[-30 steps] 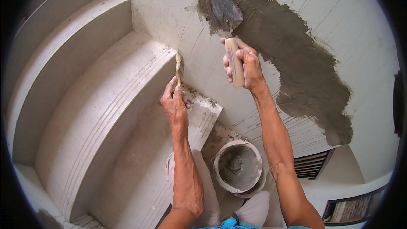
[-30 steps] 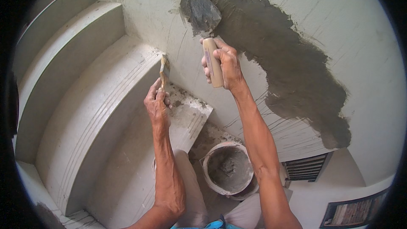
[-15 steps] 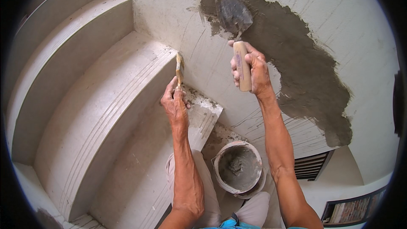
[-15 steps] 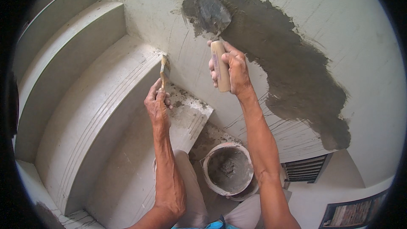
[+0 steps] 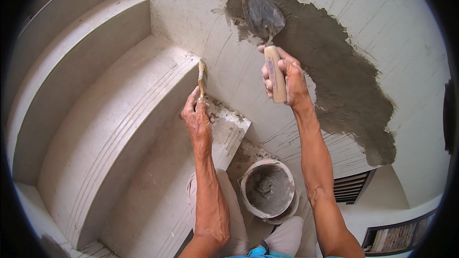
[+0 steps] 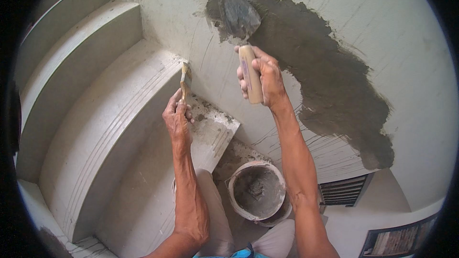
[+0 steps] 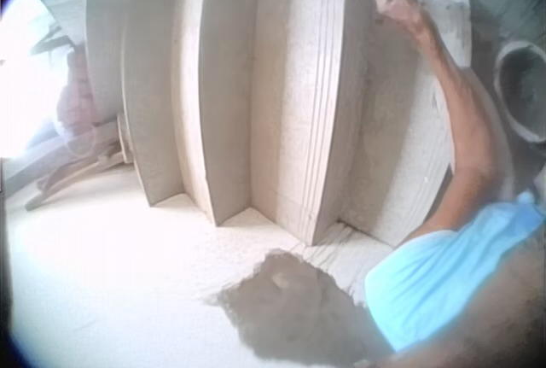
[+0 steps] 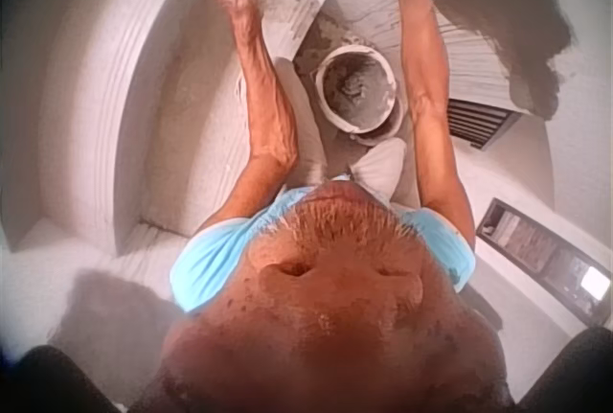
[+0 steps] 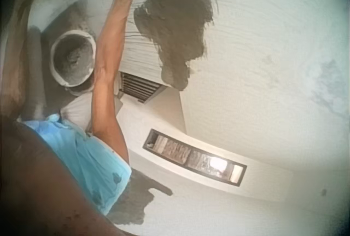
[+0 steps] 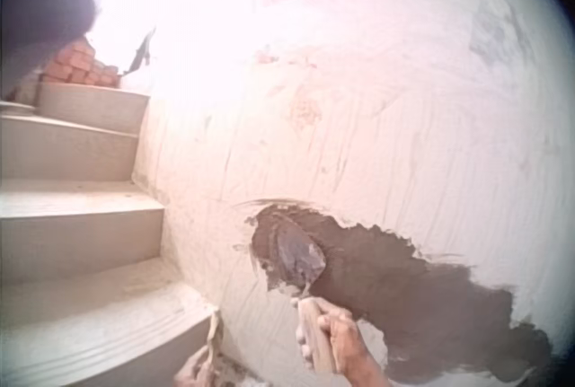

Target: The person applies plaster to a wall using a trowel and a bucket. They repeatedly scoop plaster from the bucket and spread it onto the wall surface, smoothing it with the trowel. A brush is held in the other hand but not used during the clip.

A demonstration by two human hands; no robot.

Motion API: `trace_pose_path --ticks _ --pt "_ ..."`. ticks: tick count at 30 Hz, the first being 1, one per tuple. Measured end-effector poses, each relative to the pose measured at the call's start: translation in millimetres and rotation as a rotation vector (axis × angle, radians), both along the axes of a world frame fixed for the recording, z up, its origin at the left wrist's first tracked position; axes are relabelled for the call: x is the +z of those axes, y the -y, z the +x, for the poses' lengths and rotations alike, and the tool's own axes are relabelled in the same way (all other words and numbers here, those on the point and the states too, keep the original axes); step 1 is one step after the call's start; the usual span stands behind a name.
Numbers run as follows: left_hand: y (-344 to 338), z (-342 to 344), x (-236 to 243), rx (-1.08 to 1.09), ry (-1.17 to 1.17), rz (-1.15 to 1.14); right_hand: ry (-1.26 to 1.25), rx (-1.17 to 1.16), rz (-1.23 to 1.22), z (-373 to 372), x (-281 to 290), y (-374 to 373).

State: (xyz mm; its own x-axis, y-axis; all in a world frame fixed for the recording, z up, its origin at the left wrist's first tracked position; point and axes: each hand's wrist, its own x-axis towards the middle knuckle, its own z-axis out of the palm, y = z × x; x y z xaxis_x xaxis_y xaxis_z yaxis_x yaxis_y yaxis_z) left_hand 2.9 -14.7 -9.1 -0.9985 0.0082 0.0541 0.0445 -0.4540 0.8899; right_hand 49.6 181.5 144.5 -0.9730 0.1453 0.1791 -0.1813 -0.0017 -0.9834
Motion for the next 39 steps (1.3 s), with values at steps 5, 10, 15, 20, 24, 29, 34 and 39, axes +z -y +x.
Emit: trace_pose_path --ticks 5,10,15,20,24,29,34,39 --pt "-2.5 -0.5 3.2 -0.007 0.023 0.004 0.048 -0.057 0.022 -8.4 8.9 1.3" --pt "-0.8 -1.3 -0.7 0.009 -0.018 0.01 0.181 -0.056 0.004 2.1 -16.7 6.0" --pt "-1.7 0.1 -1.4 -0.005 -0.047 0.02 0.044 -0.082 0.021 0.0 4.8 9.6" --pt "-1.8 0.0 -0.7 0.001 -0.032 -0.005 0.037 -0.085 0.0 1.2 6.7 1.9" --pt "-2.3 0.3 -0.7 -0.002 -0.04 -0.015 0.162 -0.059 -0.017 15.3 -19.2 -1.0" --pt "-2.8 1.6 2.5 -0.005 -0.03 -0.022 0.053 -0.018 -0.008 19.9 -9.1 -1.3" --pt "-1.4 2.4 6.2 -0.009 0.002 -0.008 0.011 -0.057 -0.017 10.5 12.8 0.0" --pt "-3.3 0.8 0.8 -0.009 -0.038 -0.003 0.148 -0.057 -0.013 28.1 -13.6 -9.4"
